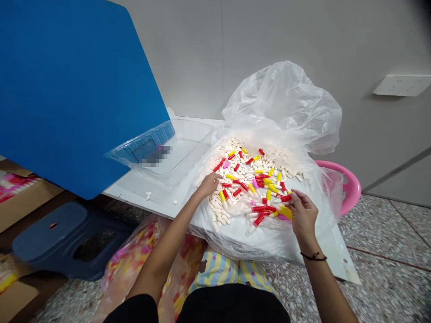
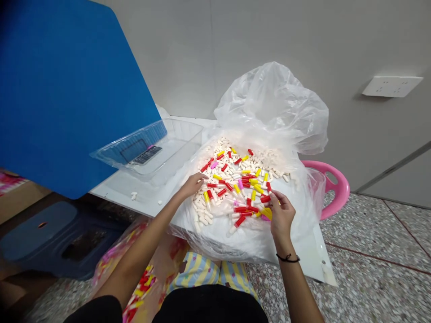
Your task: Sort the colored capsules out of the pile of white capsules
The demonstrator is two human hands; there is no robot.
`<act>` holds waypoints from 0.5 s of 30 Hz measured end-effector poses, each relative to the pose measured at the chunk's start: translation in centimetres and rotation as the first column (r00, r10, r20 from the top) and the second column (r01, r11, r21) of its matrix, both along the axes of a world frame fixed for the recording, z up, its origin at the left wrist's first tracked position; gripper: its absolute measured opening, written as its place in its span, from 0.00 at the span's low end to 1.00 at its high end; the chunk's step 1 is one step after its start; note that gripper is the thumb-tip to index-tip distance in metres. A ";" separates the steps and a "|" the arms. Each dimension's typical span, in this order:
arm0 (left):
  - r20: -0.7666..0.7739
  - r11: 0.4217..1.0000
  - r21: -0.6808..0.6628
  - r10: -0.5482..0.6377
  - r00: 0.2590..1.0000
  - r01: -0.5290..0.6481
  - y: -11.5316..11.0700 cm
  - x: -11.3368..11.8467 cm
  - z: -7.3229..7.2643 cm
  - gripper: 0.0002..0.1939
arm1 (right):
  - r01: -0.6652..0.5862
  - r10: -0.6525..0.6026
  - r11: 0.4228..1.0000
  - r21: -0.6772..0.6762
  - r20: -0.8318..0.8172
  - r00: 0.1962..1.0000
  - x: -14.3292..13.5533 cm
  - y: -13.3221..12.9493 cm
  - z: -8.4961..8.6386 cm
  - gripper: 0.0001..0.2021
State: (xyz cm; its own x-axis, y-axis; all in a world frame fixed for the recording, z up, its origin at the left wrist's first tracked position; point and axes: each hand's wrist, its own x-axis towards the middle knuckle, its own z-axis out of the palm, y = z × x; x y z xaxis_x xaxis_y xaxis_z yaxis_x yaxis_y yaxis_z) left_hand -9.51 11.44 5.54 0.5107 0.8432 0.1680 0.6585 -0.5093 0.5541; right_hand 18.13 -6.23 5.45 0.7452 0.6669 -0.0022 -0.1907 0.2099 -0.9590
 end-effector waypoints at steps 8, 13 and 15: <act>-0.032 0.986 0.154 -0.062 0.998 0.067 1.6 5.0 -0.5 0.17 | 0.034 -0.034 0.999 -0.009 -0.035 0.999 -0.3 -2.3 -0.2 0.16; -0.149 0.969 0.246 0.076 0.986 -0.037 3.9 8.0 0.1 0.19 | -0.092 0.125 0.986 0.140 -0.250 0.960 1.6 -5.9 0.1 0.12; -0.168 0.967 0.247 0.101 0.980 -0.058 5.5 8.9 0.7 0.20 | -0.082 0.124 0.987 0.139 -0.323 0.938 2.2 -7.5 0.0 0.12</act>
